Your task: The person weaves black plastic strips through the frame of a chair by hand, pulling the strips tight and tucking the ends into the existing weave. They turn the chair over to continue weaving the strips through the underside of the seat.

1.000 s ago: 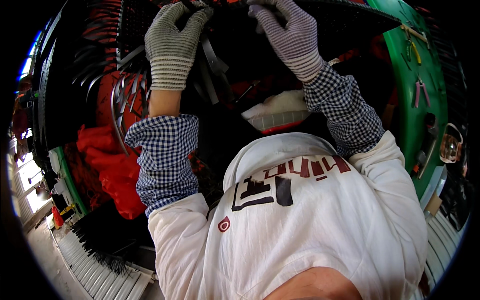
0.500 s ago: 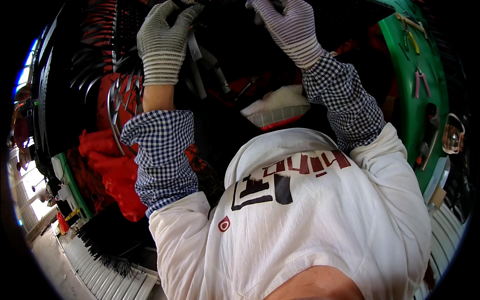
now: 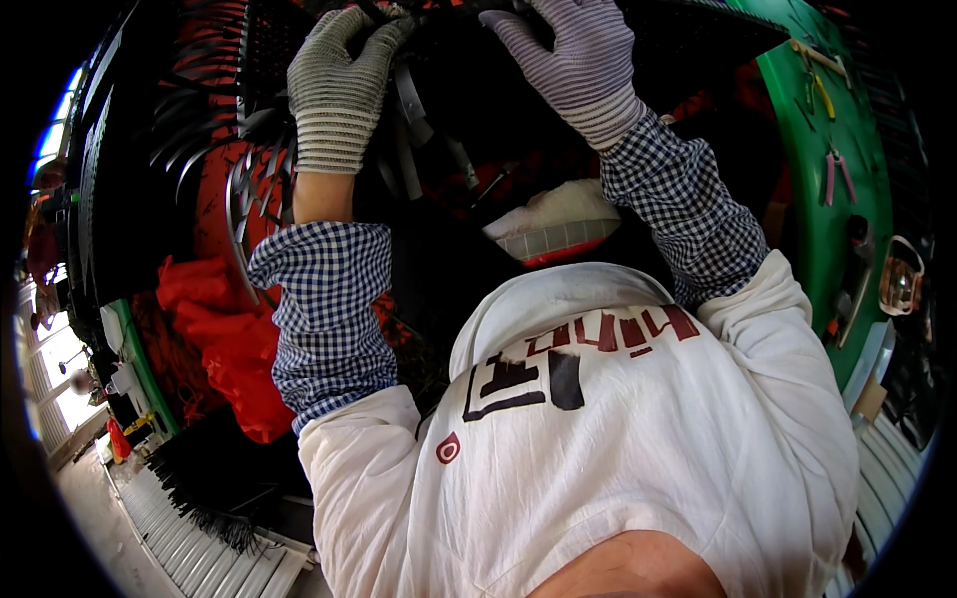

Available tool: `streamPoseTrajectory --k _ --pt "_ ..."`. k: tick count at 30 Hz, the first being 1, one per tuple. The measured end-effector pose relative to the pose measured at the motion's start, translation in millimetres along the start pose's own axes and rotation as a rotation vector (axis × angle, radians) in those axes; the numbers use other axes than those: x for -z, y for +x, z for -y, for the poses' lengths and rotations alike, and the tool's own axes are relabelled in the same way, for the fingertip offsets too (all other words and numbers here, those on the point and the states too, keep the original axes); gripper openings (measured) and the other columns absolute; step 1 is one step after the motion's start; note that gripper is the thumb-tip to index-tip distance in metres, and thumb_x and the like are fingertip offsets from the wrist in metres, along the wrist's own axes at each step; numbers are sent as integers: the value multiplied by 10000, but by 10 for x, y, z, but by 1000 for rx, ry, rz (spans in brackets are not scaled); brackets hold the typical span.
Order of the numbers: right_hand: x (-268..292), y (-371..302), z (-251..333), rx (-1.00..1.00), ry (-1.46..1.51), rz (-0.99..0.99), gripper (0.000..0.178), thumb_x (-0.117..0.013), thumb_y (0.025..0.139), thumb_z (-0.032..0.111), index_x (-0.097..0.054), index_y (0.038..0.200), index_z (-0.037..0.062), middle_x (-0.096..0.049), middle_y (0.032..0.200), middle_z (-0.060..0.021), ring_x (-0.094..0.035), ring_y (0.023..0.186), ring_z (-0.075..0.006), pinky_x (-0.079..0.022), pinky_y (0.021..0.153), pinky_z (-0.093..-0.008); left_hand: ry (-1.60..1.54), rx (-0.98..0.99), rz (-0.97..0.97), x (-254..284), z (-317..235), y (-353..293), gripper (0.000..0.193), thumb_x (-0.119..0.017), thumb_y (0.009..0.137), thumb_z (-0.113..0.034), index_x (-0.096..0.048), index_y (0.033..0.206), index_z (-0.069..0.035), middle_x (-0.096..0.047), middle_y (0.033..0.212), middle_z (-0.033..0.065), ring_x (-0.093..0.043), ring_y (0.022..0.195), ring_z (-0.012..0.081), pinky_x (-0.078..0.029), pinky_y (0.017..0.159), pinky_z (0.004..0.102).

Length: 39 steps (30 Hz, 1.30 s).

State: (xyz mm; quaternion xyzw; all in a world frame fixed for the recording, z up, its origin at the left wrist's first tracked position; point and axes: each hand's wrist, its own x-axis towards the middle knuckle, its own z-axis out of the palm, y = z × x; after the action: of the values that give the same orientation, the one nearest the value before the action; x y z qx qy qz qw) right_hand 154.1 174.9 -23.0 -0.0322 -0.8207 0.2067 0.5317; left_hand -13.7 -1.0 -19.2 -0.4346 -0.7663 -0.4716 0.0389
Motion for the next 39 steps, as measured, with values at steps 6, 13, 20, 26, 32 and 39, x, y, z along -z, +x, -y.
streamPoseTrajectory --k 6,13,20,26,32,39 --pt "-13 82 -25 120 -177 118 343 -825 794 262 -694 1087 139 -666 1117 -70 -617 1075 -284 -436 970 -445 -179 130 15 -14 76 -6 249 -772 913 -77 -751 1155 -22 -780 1003 70 -733 915 138 -591 879 253" --pt "-151 106 -77 30 -236 224 343 -827 798 388 -734 999 126 -723 954 -61 -670 959 -250 -448 936 -412 -208 137 -35 -82 -217 20 120 -761 897 -46 -712 985 21 -698 865 64 -663 790 132 -545 761 270" --pt "-133 108 -65 2 -220 246 316 -817 811 357 -729 998 119 -726 972 -65 -671 958 -259 -451 932 -410 -143 128 -22 -63 -460 43 108 -744 904 -36 -661 859 16 -601 734 22 -548 691 84 -480 653 270" --pt "-76 63 -101 -3 -6 65 178 -743 879 183 -713 1021 79 -717 992 -94 -668 985 -291 -476 934 -418 -27 103 -67 -81 -368 72 183 -776 876 -65 -616 818 2 -524 687 17 -490 660 85 -449 622 279" --pt "-24 -13 -104 65 14 -122 98 -715 875 31 -712 970 54 -698 966 -101 -658 960 -305 -510 884 -396 -48 133 -63 -62 -370 78 247 -778 876 -62 -560 776 -5 -473 666 20 -458 637 93 -428 600 287" --pt "3 -84 -7 61 91 -76 134 -713 870 -3 -703 995 45 -689 927 -105 -672 890 -300 -536 792 -380 -45 114 -56 -82 -344 60 217 -760 901 -36 -579 786 -2 -497 675 -1 -465 639 78 -420 589 270"
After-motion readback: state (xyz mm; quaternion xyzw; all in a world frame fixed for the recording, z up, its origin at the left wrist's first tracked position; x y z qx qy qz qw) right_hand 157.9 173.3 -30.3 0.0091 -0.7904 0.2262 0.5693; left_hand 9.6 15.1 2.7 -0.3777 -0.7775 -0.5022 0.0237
